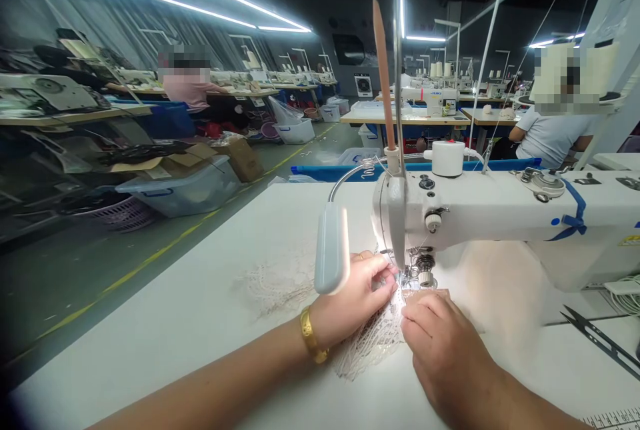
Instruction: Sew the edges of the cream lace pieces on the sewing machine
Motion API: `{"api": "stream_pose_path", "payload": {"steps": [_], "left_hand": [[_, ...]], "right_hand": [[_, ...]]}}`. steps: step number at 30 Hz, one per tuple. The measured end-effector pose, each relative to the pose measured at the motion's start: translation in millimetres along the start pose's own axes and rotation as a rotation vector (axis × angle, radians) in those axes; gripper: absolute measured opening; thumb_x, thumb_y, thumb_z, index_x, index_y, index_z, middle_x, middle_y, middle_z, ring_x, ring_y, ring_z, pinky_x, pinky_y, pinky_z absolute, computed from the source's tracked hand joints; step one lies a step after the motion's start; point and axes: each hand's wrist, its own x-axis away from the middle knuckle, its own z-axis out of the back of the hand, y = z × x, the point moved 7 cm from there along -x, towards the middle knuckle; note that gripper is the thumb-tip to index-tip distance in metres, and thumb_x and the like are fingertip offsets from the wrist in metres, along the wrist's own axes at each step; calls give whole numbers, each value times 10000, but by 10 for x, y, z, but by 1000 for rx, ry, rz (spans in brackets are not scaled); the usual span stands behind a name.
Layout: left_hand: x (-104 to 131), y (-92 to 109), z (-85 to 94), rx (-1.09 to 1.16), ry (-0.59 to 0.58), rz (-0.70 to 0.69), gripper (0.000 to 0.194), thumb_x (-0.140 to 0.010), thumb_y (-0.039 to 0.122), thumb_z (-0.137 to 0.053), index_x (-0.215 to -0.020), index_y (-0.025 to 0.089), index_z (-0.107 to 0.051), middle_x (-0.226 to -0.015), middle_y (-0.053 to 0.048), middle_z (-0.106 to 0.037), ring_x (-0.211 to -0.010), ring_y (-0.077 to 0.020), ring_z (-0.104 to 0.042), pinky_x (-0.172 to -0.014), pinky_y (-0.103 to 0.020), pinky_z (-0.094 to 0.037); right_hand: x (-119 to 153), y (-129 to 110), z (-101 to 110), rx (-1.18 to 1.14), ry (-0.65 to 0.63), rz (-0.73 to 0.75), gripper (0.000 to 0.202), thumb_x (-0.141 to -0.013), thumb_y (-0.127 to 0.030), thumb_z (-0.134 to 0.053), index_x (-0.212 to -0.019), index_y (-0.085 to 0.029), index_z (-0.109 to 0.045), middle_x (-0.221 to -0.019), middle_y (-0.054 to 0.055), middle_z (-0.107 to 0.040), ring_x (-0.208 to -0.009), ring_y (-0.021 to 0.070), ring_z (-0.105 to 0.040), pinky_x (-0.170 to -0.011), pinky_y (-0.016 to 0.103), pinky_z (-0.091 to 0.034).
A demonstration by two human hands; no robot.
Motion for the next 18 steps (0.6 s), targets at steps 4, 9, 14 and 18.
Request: {"api": "stream_pose_path", "payload": {"steps": [4,9,14,18], "left_hand": [[8,-18,4,51,15,64,104,-830,244,-611,-730,221,-596,-757,-10,-702,-773,-228,-664,-816,-368,-517],[1,-62,-46,58,9,108,110,-810,215,-624,-707,218,-586,-801,-16,-724,-838,-243,-678,-855,-384,-508],[4,-69,-60,50,23,76,149,-830,187,-608,-696,211,-550,-809,-15,-710,-814,-226,-658,-863,-384,-496],[35,-18,-70,-30,-8,-20,140,-891,184,-582,-755,209,-604,-806,-28,-700,-856,-238,-638,-871,-401,-474]], "right_hand": [[10,1,-6,6,-12,4,420,-866,80,-429,-1156,-153,-624,-1019,115,-699,-951,257,-610,-795,417,-575],[24,2,-21,14,-21,4,427,-870,80,-427,-1163,-159,-625,-1015,113,-703,-971,262,-615,-811,424,-575],[17,3,-23,18,-27,2,439,-864,77,-416,-1158,-174,-623,-1021,106,-710,-937,257,-623,-781,415,-570],[12,5,-15,24,-26,-1,439,-860,78,-413,-1144,-177,-630,-1009,102,-713,-927,255,-630,-771,405,-564]]}}
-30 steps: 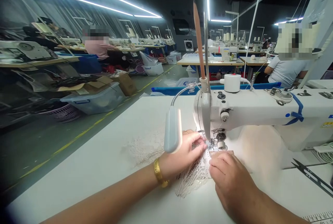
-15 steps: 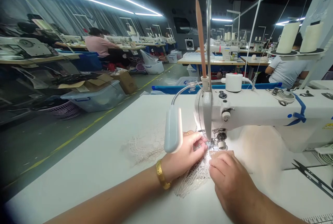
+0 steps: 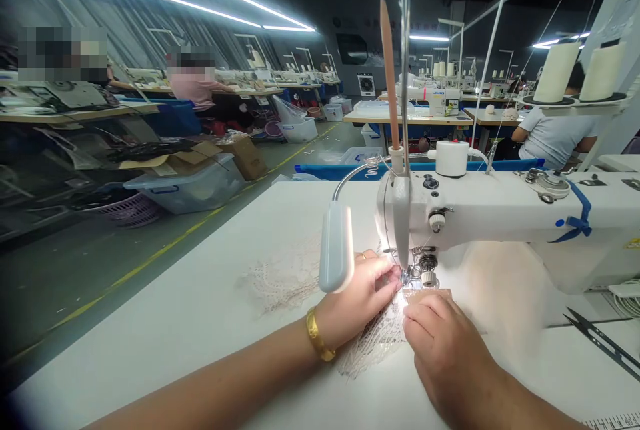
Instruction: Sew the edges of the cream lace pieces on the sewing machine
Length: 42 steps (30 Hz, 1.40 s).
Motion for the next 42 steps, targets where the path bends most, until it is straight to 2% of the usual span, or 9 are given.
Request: {"api": "stream_pose_path", "payload": {"steps": [6,11,13,16,18,22,25,31,42], "left_hand": [[194,235,-1,-251,-82,-289,284,-1007,194,-476,-837,197,-703,-890,-77,-708,-880,-256,-615,-855,-431,-464],[357,357,14,-392,-1,-415,260,-1004,114,-455,-937,155,-702,-1117,-146,-723,-1004,-296,-636,-864,-462,-472],[392,365,-11,-398,-3,-446,270,-1015,93,-434,-976,156,-694,-1110,-131,-729,-991,-282,-649,-887,-470,-466],[415,327,-62,-374,-62,-443,180,-1031,164,-504,-1009,169,-683,-1044,-96,-741,-929,-271,-664,-916,-486,-463],[415,293,-71,-337,-89,-421,117,-1009,257,-609,-1056,170,-673,-1093,-101,-745,-949,-287,-675,-944,-499,-469],[365,224,-55,-271,-115,-361,266,-953,351,-720,-1146,182,-652,-1201,-115,-742,-1044,-323,-691,-1004,-524,-477],[302,180,-30,-262,-126,-329,274,-966,326,-695,-1196,184,-644,-1221,-122,-742,-1106,-337,-689,-1024,-535,-478],[257,139,-3,-244,-144,-359,267,-986,296,-649,-1225,178,-639,-1245,-129,-737,-1149,-350,-680,-1050,-572,-465],[225,141,-11,-232,-180,-327,269,-971,244,-659,-1231,185,-618,-1281,-116,-729,-1179,-349,-669,-1083,-588,-440]], "right_hand": [[19,10,-7,20,5,-8,401,-878,60,-430,-1144,-158,-636,-992,109,-714,-926,256,-629,-777,403,-571],[13,-3,-7,20,16,-3,390,-878,68,-427,-1119,-153,-640,-978,105,-710,-916,249,-624,-785,394,-574],[11,-8,-4,22,29,2,394,-870,73,-426,-1114,-151,-639,-976,106,-708,-920,248,-626,-792,390,-574],[16,-8,-12,41,33,14,402,-859,75,-424,-1112,-152,-638,-964,102,-705,-910,248,-629,-772,385,-568],[20,-3,-20,51,27,16,398,-854,76,-420,-1090,-161,-635,-959,95,-700,-898,243,-622,-761,380,-564],[18,15,-24,44,12,-23,382,-859,70,-418,-1059,-176,-631,-964,87,-671,-898,236,-594,-755,367,-545],[20,42,-48,58,-25,-91,383,-871,61,-421,-1071,-185,-636,-924,75,-625,-861,237,-563,-715,357,-512],[35,65,-81,99,-62,-145,266,-902,30,-440,-878,-206,-559,-846,57,-543,-773,225,-485,-650,347,-438],[20,49,-87,106,-57,-140,261,-912,29,-422,-903,-197,-552,-828,47,-530,-752,214,-454,-624,329,-385]]}}
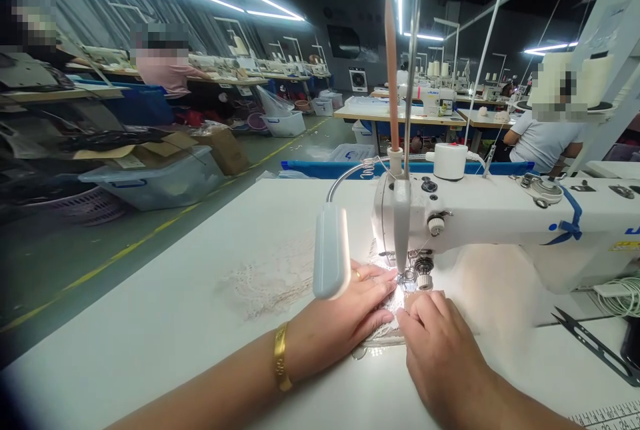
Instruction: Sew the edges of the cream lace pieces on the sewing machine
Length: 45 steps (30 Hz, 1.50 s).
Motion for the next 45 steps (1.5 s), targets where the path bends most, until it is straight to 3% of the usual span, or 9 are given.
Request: {"api": "stream_pose_path", "payload": {"steps": [8,16,19,23,31,36,42,45], "left_hand": [[44,16,-21,-2,31,-14,245,-967,220,-654,-1209,200,-615,-1286,-94,-729,-1188,-325,-675,-1077,-552,-459],[67,-15,-2,-44,106,-48,211,-1006,297,-607,-1211,246,-608,-1171,-70,-743,-1091,-289,-682,-1055,-498,-442],[79,42,15,-47,143,-96,131,-1023,224,-545,-1099,243,-651,-1098,-61,-745,-1016,-262,-678,-997,-467,-448],[104,135,17,-15,151,-176,237,-1003,104,-488,-983,239,-681,-957,-38,-739,-881,-218,-661,-897,-413,-455],[120,148,26,3,151,-216,239,-1002,104,-506,-911,226,-689,-890,-30,-722,-837,-204,-644,-850,-387,-453],[92,131,44,1,172,-190,273,-1015,89,-479,-875,215,-676,-873,-24,-721,-835,-197,-642,-881,-394,-452],[79,139,69,0,194,-203,259,-1005,88,-487,-867,211,-668,-887,-30,-731,-853,-205,-648,-894,-407,-454],[91,144,60,7,187,-210,260,-1006,84,-480,-916,217,-683,-895,-29,-737,-855,-204,-658,-889,-402,-461]], "right_hand": [[20,1,-15,19,28,38,270,-911,40,-424,-965,-168,-586,-854,62,-556,-774,217,-460,-656,330,-414],[16,13,-36,10,-16,25,306,-918,33,-425,-1061,-165,-609,-909,76,-589,-795,227,-489,-668,341,-448],[8,23,-51,19,-42,18,311,-925,23,-421,-1091,-162,-608,-902,77,-590,-784,229,-492,-665,349,-454],[-9,44,-61,16,-64,3,306,-938,12,-408,-1098,-159,-604,-909,81,-594,-788,234,-504,-675,364,-468],[-30,107,-100,15,-151,-70,259,-979,-52,-400,-1082,-183,-599,-925,85,-598,-804,250,-535,-687,395,-493],[-51,128,-66,44,-137,-69,352,-983,-71,-420,-1283,-182,-566,-918,71,-611,-780,243,-545,-697,390,-503],[-62,167,-16,42,-84,-55,323,-992,-61,-399,-1226,-183,-586,-908,70,-626,-765,244,-531,-661,380,-494],[-53,163,-36,43,-100,-53,265,-996,-59,-399,-1057,-194,-619,-896,70,-614,-764,235,-525,-658,369,-488]]}}
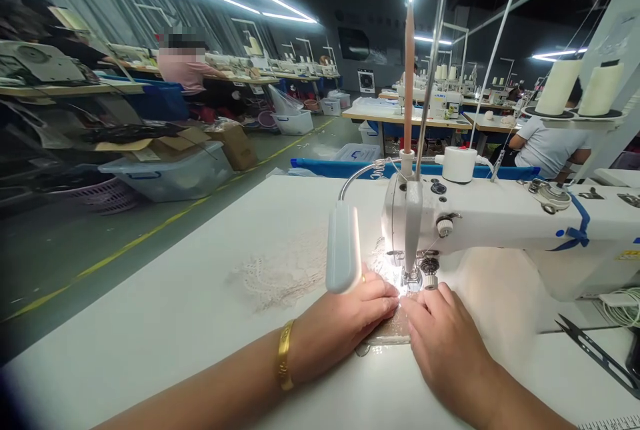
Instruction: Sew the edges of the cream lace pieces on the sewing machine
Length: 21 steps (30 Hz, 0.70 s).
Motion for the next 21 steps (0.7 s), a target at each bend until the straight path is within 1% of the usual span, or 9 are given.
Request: {"api": "stream_pose_path", "payload": {"steps": [2,6,11,13,17,21], "left_hand": [[11,4,-9,0,-8,2,267,-1004,83,-472,-950,223,-693,-896,-29,-739,-846,-205,-663,-879,-399,-470],[19,18,-4,5,-14,12,291,-1014,95,-446,-971,223,-704,-891,-41,-748,-844,-212,-675,-884,-415,-492],[-14,19,19,1,-6,40,305,-1023,93,-436,-956,221,-704,-911,-40,-756,-882,-215,-685,-922,-438,-508],[-25,-3,11,-10,-7,64,287,-1022,106,-455,-942,223,-705,-931,-40,-755,-912,-220,-684,-926,-438,-515],[-29,-77,-29,-21,3,115,248,-1023,148,-493,-930,225,-709,-977,-49,-749,-982,-235,-676,-916,-425,-532],[-36,-151,-84,-19,-3,123,261,-1030,153,-477,-922,220,-705,-1007,-53,-745,-983,-227,-670,-937,-427,-529]], "right_hand": [[1,-4,-16,2,-22,-10,265,-999,-60,-399,-961,-203,-619,-879,65,-600,-756,228,-517,-649,358,-479],[-6,-18,-19,9,-45,-15,294,-999,-55,-387,-971,-197,-643,-883,68,-596,-763,227,-515,-666,363,-484],[-32,7,-15,13,-41,-38,292,-998,-75,-399,-915,-203,-649,-885,73,-608,-752,227,-515,-671,364,-487],[-49,12,-13,23,-41,-45,293,-1002,-85,-399,-978,-194,-670,-879,75,-616,-734,227,-510,-672,372,-492],[-65,20,-6,26,-38,-68,342,-1017,-107,-392,-1199,-184,-671,-870,72,-633,-729,242,-531,-647,381,-498],[-49,50,16,15,-2,-83,339,-1022,-129,-403,-1250,-187,-647,-903,74,-666,-778,260,-584,-678,404,-536]]}}
